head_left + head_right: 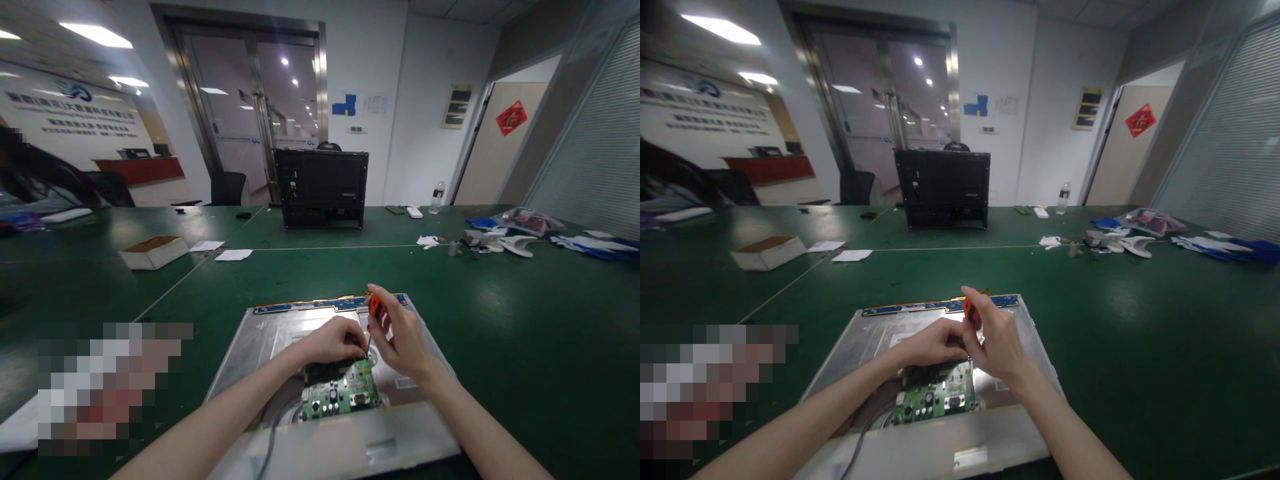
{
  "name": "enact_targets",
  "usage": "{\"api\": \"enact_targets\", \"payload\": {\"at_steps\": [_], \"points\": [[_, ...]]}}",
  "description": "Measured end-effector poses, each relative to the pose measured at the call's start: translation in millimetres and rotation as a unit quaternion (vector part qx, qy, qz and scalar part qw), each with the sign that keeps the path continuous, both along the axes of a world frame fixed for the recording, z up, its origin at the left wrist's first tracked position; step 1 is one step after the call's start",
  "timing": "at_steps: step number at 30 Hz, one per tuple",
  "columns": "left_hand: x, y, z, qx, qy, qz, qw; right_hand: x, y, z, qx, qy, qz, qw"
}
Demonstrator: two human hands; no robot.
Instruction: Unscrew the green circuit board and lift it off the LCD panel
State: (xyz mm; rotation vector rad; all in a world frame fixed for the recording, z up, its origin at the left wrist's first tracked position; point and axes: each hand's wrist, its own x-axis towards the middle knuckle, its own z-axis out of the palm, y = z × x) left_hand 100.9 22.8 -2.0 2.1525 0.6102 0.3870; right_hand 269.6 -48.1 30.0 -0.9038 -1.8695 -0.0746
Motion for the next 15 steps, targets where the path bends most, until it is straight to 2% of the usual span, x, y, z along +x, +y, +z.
{"api": "enact_targets", "payload": {"at_steps": [9,15], "points": [[1.0,-2.3,5.9,0.021,0.011,0.006,1.000,-1.9,4.9,-5.2,0.037,0.005,-0.061,0.997],[1.4,-1.8,4.6,0.006,-0.005,0.003,1.000,-1.2,3.0,-3.4,0.030,0.003,-0.046,0.999]]}}
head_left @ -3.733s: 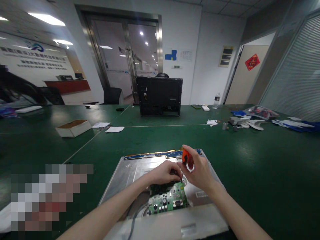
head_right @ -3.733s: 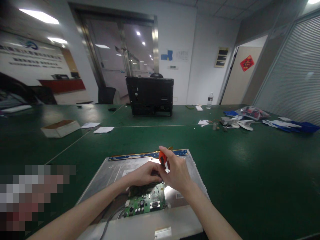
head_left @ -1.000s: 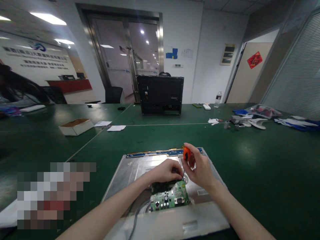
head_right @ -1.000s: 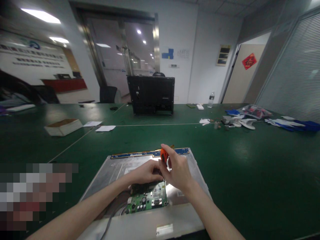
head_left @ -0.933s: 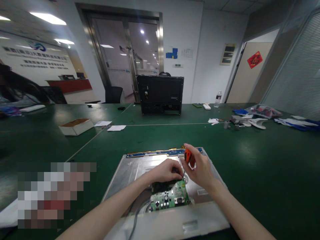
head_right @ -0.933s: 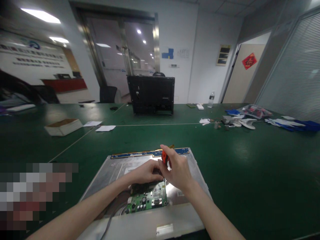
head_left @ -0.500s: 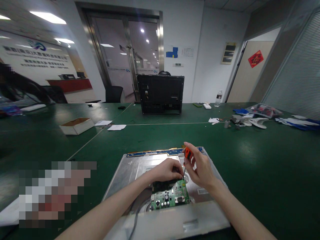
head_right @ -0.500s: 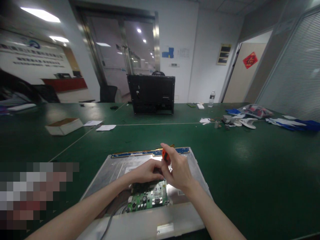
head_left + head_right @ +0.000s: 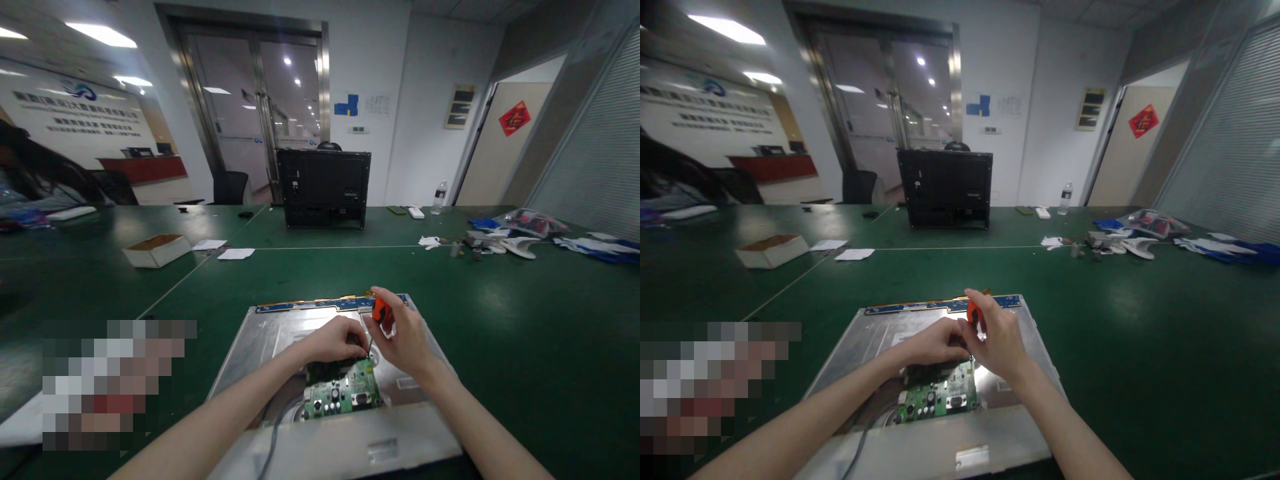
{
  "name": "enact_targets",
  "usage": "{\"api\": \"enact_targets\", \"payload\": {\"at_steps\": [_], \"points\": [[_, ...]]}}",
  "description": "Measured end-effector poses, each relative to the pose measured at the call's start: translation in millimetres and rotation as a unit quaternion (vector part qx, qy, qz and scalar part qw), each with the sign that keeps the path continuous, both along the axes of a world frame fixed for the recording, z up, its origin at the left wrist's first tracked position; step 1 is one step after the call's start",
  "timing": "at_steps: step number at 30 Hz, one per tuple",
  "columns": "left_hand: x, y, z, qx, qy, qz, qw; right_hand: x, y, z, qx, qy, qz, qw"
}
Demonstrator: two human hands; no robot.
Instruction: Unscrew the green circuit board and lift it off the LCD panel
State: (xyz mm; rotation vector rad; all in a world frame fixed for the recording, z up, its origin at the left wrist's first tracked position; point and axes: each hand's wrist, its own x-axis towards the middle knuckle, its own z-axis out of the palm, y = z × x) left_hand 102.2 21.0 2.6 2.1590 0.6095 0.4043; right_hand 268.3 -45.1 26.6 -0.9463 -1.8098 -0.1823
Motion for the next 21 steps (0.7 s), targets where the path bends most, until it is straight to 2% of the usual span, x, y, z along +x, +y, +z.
{"api": "enact_targets", "payload": {"at_steps": [6,21], "points": [[-1.2,-1.0,-0.4,-0.028,-0.011,-0.006,1.000,1.2,-4.9,6.7,-0.026,0.000,0.049,0.998],[-1.8,0.9,-2.5,0.001,0.009,0.012,1.000,-0.6,-0.9,2.5,0.012,0.001,-0.012,1.000]]}}
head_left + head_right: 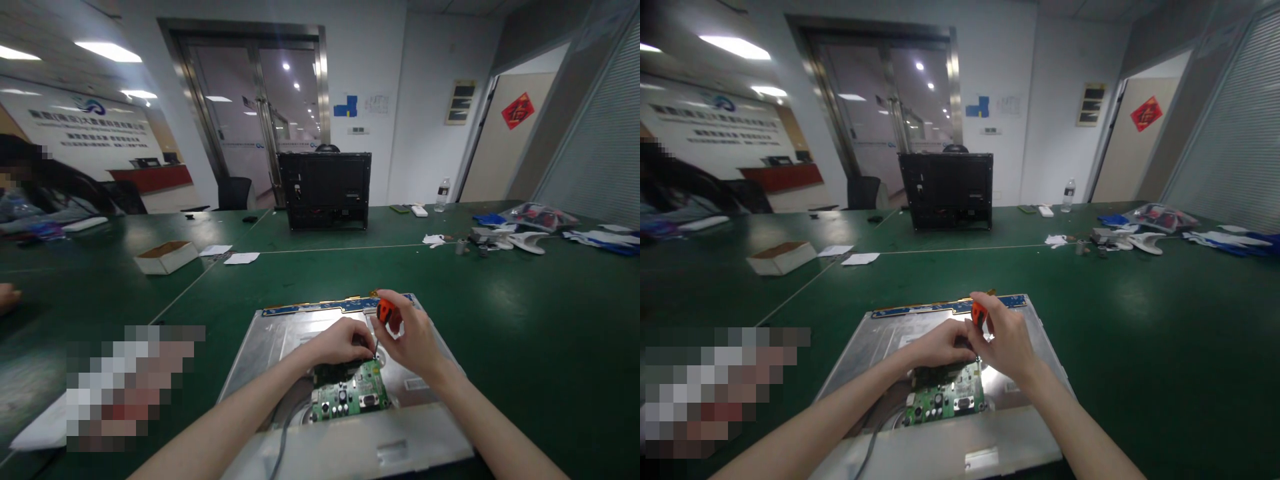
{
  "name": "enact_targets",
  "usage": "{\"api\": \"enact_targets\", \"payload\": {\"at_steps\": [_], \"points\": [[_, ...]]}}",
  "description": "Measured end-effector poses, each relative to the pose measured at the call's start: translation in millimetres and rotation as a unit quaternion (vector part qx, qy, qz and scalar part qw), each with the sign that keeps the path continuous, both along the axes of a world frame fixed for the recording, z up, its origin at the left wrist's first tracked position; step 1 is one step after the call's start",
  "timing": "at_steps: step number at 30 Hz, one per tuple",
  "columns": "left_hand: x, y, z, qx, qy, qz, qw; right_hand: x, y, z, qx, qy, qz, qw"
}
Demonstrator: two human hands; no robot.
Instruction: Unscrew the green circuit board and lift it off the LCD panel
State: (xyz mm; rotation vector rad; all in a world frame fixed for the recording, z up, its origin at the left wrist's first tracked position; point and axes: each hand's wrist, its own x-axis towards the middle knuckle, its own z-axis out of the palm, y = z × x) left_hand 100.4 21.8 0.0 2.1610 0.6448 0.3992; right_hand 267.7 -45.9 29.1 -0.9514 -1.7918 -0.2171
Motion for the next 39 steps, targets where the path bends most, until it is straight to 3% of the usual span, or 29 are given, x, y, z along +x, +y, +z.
{"api": "enact_targets", "payload": {"at_steps": [7,20,29,39], "points": [[-0.3,1.2,-3.6,-0.016,-0.012,-0.004,1.000,1.2,-2.4,-0.9,-0.035,-0.017,0.045,0.998],[-0.1,1.3,-1.9,0.002,-0.011,-0.011,1.000,-3.3,1.1,-1.5,0.012,-0.005,0.001,1.000],[-0.4,-0.6,-0.4,-0.005,-0.010,-0.009,1.000,2.7,-1.1,-0.2,-0.057,0.003,0.051,0.997],[1.0,-0.9,2.5,0.001,-0.001,-0.008,1.000,0.3,2.8,-5.2,-0.013,-0.003,-0.013,1.000]]}}
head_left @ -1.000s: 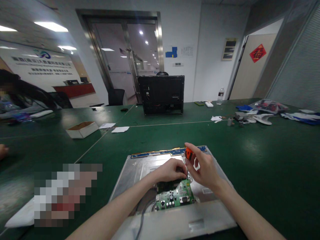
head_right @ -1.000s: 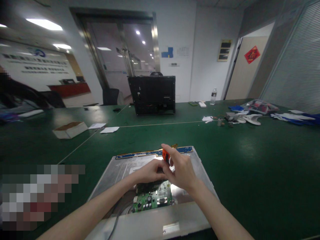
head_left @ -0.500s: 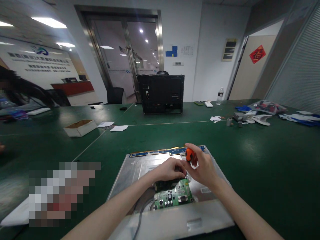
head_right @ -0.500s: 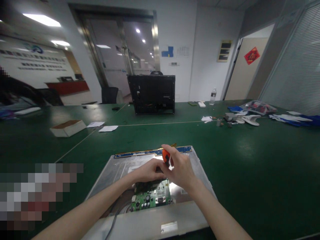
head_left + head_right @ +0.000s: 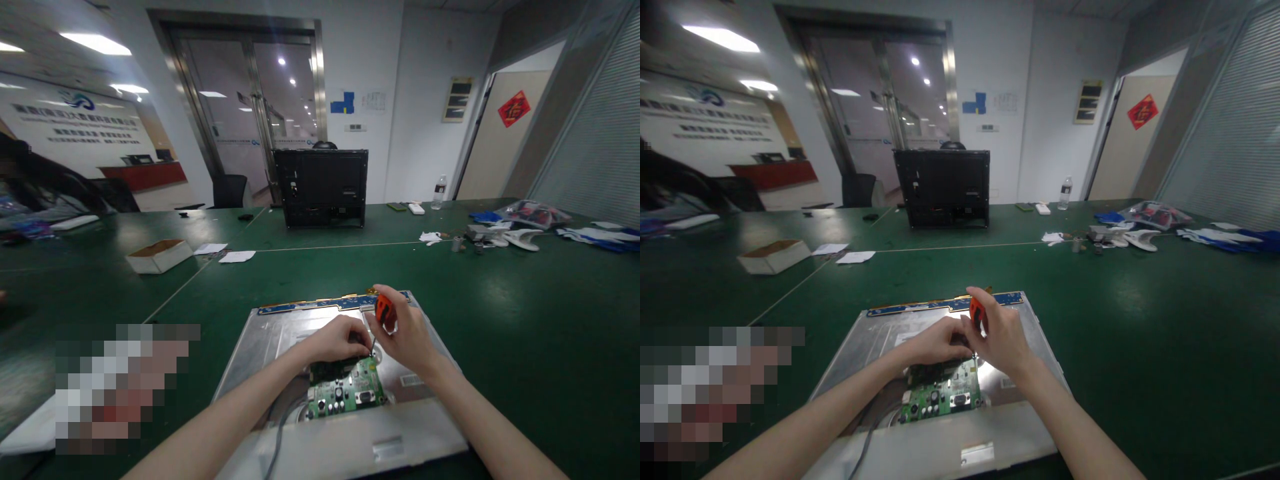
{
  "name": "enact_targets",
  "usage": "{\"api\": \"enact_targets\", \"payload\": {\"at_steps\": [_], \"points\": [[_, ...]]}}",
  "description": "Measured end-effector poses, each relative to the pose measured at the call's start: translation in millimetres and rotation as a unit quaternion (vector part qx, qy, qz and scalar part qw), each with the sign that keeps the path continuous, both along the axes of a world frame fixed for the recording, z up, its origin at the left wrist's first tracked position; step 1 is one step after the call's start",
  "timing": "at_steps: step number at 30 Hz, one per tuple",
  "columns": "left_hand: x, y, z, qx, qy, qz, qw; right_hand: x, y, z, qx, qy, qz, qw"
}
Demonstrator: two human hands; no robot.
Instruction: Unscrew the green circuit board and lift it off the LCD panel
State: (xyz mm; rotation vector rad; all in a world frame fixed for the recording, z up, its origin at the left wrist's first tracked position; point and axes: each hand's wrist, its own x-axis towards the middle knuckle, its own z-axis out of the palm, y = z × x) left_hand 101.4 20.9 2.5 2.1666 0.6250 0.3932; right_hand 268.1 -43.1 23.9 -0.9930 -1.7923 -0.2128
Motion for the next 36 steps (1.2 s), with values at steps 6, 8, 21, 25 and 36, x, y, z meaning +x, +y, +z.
{"api": "enact_targets", "payload": {"at_steps": [6,8,21,25,36], "points": [[0,0,-0.7,0.002,0.000,0.000,1.000,2,-2,5.1,-0.002,-0.009,0.030,1.000],[0,0,-1.4,-0.002,-0.003,0.001,1.000,2,-4,8.5,-0.017,-0.008,0.051,0.999],[0,1,-2.8,-0.002,0.007,0.002,1.000,1,0,2.6,-0.002,0.003,0.011,1.000],[0,0,-0.8,0.003,0.005,0.002,1.000,2,-1,3.8,0.000,-0.005,0.003,1.000],[-1,0,-1.0,-0.006,0.007,-0.005,1.000,2,-7,10.1,-0.032,0.008,0.049,0.998]]}}
